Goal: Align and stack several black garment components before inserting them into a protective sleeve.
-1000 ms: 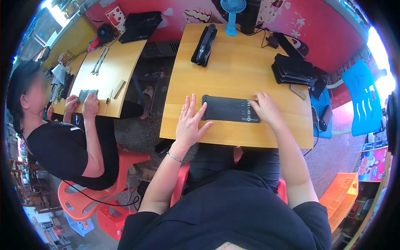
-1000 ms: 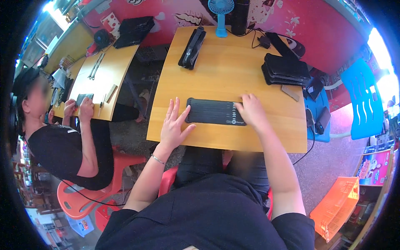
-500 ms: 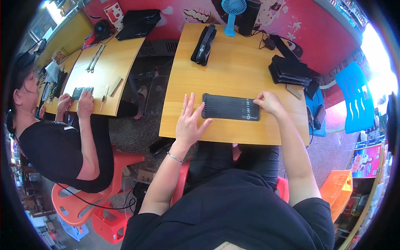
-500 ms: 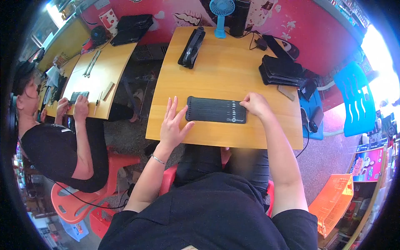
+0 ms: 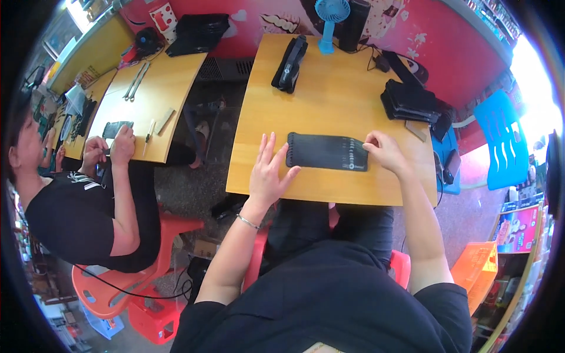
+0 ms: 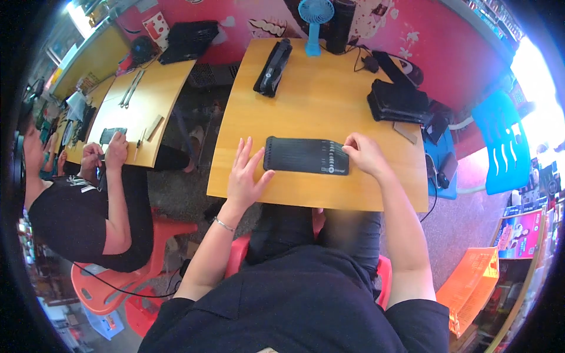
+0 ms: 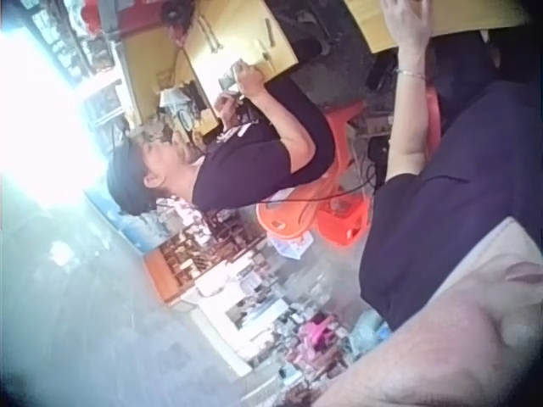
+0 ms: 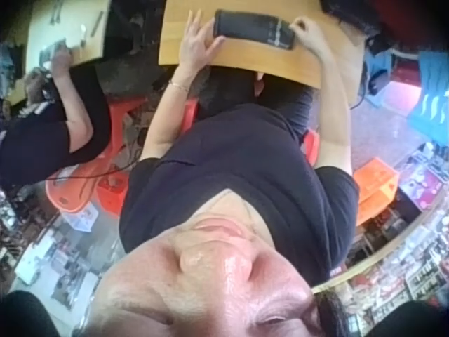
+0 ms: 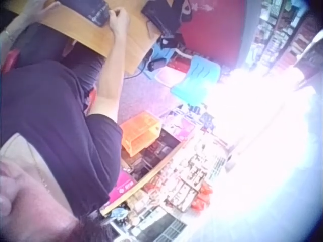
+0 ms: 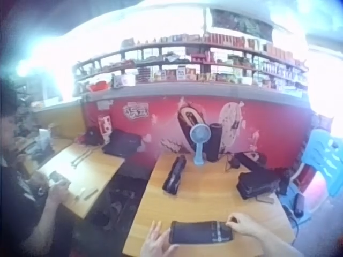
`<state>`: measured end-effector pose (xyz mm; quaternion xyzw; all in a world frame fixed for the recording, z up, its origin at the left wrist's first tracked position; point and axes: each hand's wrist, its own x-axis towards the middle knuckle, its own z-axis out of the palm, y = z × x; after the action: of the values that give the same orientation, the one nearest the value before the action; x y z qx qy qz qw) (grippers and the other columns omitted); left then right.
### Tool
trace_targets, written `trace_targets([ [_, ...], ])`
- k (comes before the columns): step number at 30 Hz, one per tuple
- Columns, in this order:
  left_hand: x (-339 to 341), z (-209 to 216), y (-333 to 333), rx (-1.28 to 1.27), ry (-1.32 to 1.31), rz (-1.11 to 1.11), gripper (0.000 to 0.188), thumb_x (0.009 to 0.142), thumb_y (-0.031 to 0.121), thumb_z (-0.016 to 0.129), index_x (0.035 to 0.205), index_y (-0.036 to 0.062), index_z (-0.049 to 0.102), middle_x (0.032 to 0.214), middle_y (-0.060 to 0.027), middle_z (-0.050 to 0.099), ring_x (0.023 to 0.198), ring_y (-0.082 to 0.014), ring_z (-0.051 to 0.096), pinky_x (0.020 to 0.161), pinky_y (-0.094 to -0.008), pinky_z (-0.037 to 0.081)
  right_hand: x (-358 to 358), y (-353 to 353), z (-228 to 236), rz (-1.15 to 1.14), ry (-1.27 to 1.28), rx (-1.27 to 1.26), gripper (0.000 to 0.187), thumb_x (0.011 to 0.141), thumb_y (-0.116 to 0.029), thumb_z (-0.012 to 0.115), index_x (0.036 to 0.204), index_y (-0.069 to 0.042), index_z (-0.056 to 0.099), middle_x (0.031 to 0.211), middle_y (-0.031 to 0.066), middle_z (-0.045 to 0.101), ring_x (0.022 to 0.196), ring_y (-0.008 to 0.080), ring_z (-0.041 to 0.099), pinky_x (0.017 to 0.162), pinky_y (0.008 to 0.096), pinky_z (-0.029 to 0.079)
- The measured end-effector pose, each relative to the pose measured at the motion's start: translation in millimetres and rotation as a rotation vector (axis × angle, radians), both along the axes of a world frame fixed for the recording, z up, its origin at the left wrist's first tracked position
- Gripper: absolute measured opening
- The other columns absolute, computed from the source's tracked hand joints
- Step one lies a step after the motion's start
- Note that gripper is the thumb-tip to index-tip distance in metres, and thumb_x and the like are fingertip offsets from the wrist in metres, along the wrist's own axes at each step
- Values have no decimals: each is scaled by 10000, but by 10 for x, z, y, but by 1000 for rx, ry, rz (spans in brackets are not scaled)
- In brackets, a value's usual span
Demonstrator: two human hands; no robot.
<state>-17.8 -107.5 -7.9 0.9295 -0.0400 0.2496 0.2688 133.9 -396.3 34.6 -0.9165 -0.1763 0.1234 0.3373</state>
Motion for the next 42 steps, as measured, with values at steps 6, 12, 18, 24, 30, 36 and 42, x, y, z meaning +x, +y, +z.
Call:
trace_targets([
  [6,10,33,-30,-31,33,-16,539,830,340,678,1245,17,561,1438,-228,369,1366,-393,297,1080,-444,321,-125,-88,-351,-167,109,439,176,838,-120,666,966,-19,600,805,39,624,747,123,592,696,275,494],
  [12,13,11,-14,-10,27,-5,589,845,375,655,1282,5,518,1424,-224,383,1360,-389,306,1069,-438,338,-251,-17,-316,-150,132,429,208,817,-108,699,982,-15,613,872,35,642,741,112,602,696,272,501],
  [18,0,-28,5,10,16,9,627,859,403,637,1302,-13,481,1401,-223,402,1351,-385,314,1072,-439,332,-382,85,-302,-172,-102,209,193,798,-117,707,929,0,626,762,69,639,702,143,603,646,269,477],
  [24,65,-59,10,-35,0,2,634,874,404,613,1308,-31,460,1390,-235,407,1343,-398,318,1078,-444,320,-475,129,-18,-160,-103,369,212,810,-169,689,919,1,622,740,121,621,678,202,596,624,305,457],
  [30,22,-88,46,-92,-29,-12,641,899,420,563,1321,-45,432,1374,-244,420,1332,-406,334,1086,-448,305,-582,537,644,-49,-226,240,245,874,-207,646,944,23,603,738,120,614,711,177,619,623,301,474],
  [36,23,-94,8,-104,-52,-21,627,929,431,504,1329,-44,420,1353,-239,449,1321,-403,352,1083,-447,308,-608,416,383,-130,176,540,241,903,-218,621,968,12,595,748,101,651,671,115,623,522,276,484],
  [42,9,-177,55,-357,-67,-48,679,962,498,397,1363,-50,374,1338,-243,465,1303,-373,393,1076,-421,312,-1409,620,843,286,-551,169,204,885,-174,653,930,19,606,694,125,626,586,177,619,540,296,471],
])
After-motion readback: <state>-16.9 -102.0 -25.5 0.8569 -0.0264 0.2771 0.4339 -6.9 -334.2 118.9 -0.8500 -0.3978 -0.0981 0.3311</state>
